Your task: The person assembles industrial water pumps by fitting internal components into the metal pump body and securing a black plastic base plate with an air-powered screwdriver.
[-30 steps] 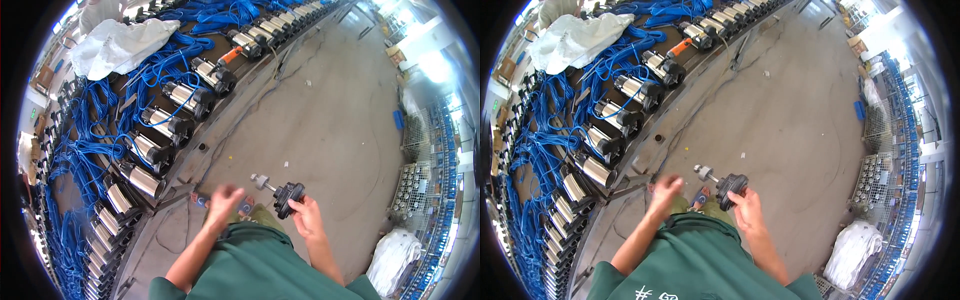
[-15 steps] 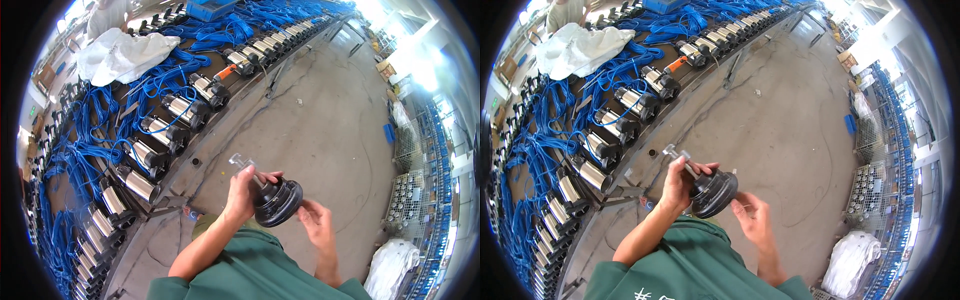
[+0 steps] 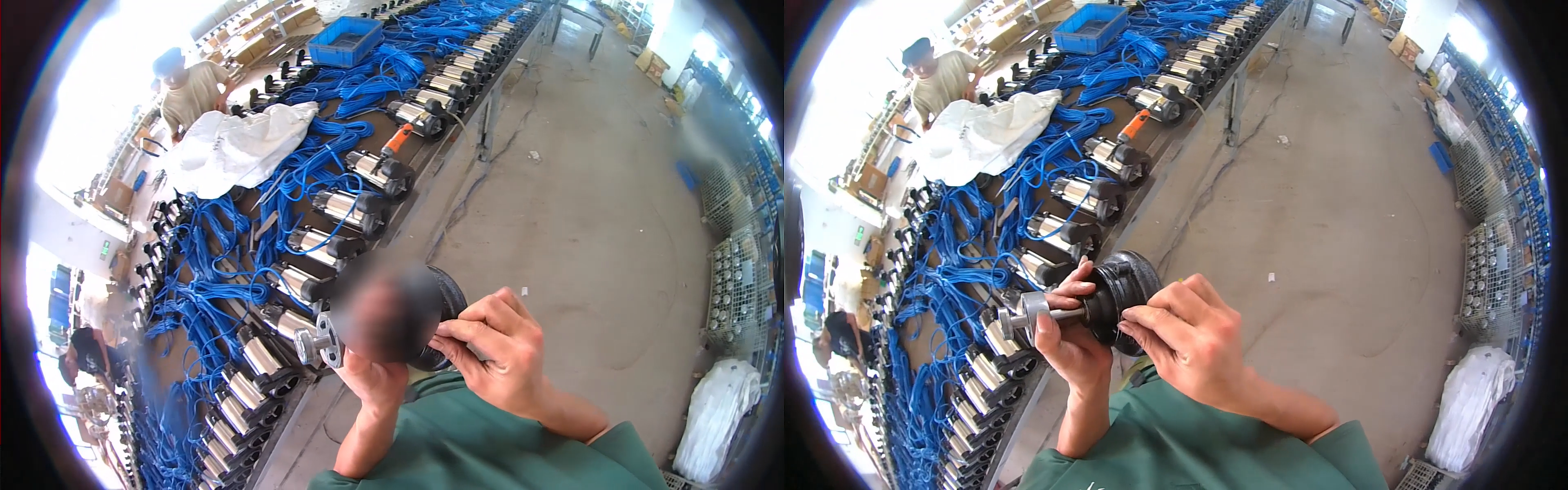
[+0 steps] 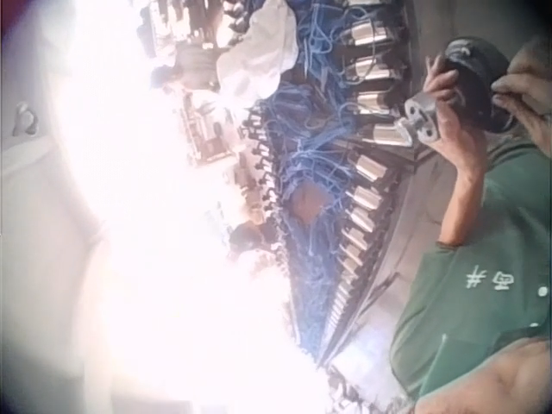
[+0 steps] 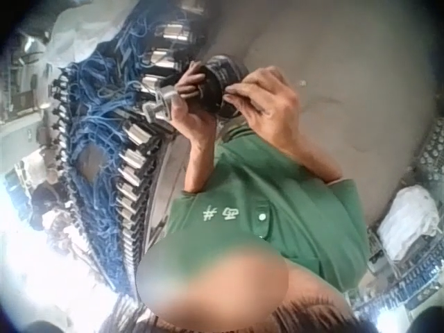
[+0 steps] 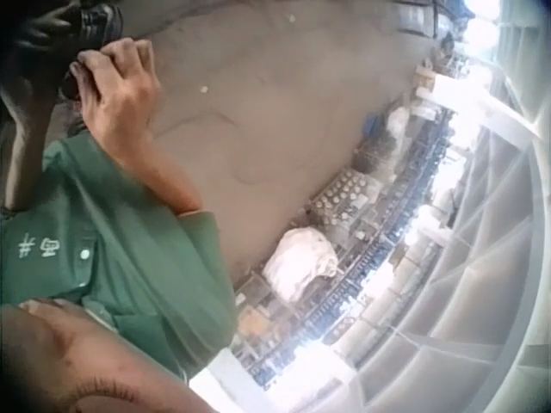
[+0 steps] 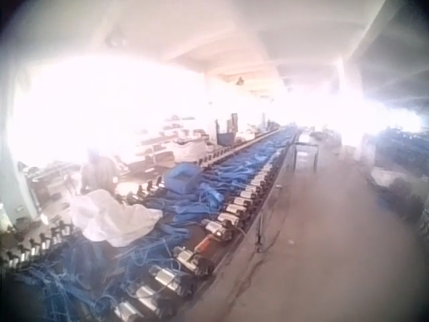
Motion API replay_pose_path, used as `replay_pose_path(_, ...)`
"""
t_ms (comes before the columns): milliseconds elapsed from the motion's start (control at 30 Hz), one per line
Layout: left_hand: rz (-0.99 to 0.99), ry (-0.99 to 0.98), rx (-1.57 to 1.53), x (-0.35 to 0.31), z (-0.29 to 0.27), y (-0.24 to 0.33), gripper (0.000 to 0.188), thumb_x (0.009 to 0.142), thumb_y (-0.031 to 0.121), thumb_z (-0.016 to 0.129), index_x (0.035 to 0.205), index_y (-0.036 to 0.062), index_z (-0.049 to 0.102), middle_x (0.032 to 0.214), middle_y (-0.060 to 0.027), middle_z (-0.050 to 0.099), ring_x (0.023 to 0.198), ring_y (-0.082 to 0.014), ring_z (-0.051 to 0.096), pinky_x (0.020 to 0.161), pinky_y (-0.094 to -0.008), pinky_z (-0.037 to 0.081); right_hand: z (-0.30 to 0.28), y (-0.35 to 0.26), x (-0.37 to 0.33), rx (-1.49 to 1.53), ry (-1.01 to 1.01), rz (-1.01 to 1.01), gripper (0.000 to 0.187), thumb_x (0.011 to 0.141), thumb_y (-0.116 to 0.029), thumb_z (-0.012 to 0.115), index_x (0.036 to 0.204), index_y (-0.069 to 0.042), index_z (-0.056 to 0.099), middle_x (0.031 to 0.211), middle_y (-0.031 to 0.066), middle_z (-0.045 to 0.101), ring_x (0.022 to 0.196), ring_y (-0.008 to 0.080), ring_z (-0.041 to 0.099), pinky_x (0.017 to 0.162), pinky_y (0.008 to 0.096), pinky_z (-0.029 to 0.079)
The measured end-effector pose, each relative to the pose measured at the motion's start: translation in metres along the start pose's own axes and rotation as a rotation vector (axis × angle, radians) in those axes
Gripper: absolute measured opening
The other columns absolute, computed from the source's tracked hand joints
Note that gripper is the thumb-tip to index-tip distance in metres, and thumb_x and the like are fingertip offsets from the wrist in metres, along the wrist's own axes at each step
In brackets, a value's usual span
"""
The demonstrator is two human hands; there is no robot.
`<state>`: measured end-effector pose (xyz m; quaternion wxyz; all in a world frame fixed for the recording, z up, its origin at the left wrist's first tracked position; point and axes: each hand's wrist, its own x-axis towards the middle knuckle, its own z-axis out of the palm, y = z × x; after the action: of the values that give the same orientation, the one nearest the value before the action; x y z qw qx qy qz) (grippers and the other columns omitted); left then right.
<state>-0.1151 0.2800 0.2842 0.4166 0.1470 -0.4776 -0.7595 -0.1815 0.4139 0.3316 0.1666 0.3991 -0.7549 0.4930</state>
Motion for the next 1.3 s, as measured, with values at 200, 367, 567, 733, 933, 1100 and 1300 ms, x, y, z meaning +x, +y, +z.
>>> replay_pose_path(200,0.068,0.109,0.109,-0.004,-0.011,0.014,0.046,0.098,0.047,0.05,0.084,0.0036,0.051,0.097,-0.0208,0.068,0.11,-0.037,0.064,0.117,-0.0604,0.034,0.011,0.003,0.006,0.253,-0.177,-0.024,0.019,0.076,-0.001,0.081,0.09,-0.009,0.071,0.083,0.0031,0.062,0.072,0.0228,0.056,0.059,0.0317,0.048)
replay_pose_path(367,-0.115,0.246,-0.077,0.0,-0.021,0.018,0.047,0.1,0.046,0.047,0.083,0.0029,0.057,0.094,-0.0222,0.071,0.108,-0.0398,0.066,0.113,-0.057,0.04,-0.027,0.035,-0.011,0.516,0.162,0.255,0.022,0.087,-0.002,0.073,0.107,-0.006,0.066,0.094,0.0075,0.067,0.077,0.0173,0.06,0.059,0.0274,0.047)
replay_pose_path(567,-0.518,0.289,-0.339,0.009,-0.022,0.021,0.051,0.094,0.051,0.058,0.078,0.0028,0.063,0.091,-0.0218,0.072,0.106,-0.0383,0.067,0.104,-0.0485,0.049,-0.071,0.117,-0.013,-0.327,-0.202,0.644,0.014,0.083,-0.007,0.08,0.082,0.001,0.069,0.068,0.0037,0.066,0.054,0.0099,0.054,0.049,0.0264,0.04)
replay_pose_path(733,-0.685,0.144,-0.323,0.009,-0.009,0.013,0.049,0.091,0.051,0.062,0.077,0.0035,0.062,0.089,-0.0218,0.072,0.103,-0.0391,0.067,0.103,-0.0492,0.049,-0.065,0.033,0.045,0.07,-0.297,0.246,0.021,0.079,-0.013,0.087,0.085,-0.002,0.07,0.067,0.0054,0.062,0.055,0.0088,0.054,0.049,0.0268,0.04)
replay_pose_path(933,-0.666,0.0,-0.211,0.013,0.015,0.017,0.044,0.091,0.048,0.063,0.078,0.0052,0.061,0.089,-0.0216,0.071,0.1,-0.0362,0.068,0.099,-0.0478,0.051,-0.043,0.008,0.085,-0.057,-0.924,0.235,0.047,0.078,-0.042,0.085,0.097,-0.003,0.068,0.087,0.0084,0.069,0.081,0.026,0.068,0.074,0.039,0.054)
replay_pose_path(1100,-0.449,-0.053,-0.171,0.004,0.013,0.017,0.037,0.098,0.036,0.053,0.084,0.0026,0.056,0.094,-0.0246,0.071,0.101,-0.0362,0.067,0.12,-0.054,0.033,-0.042,0.004,0.066,-0.049,-0.799,0.251,0.043,0.074,-0.029,0.086,0.103,-0.005,0.065,0.096,0.0089,0.065,0.087,0.0242,0.068,0.078,0.0373,0.055)
replay_pose_path(1300,-0.104,0.061,0.019,-0.005,0.004,0.019,0.037,0.097,0.037,0.056,0.084,0.0026,0.055,0.095,-0.0203,0.069,0.103,-0.0342,0.067,0.121,-0.0586,0.029,-0.036,-0.011,0.052,-0.053,-0.658,0.166,0.02,0.079,-0.018,0.08,0.095,-0.01,0.071,0.094,0.0036,0.066,0.081,0.0224,0.07,0.066,0.0381,0.056)
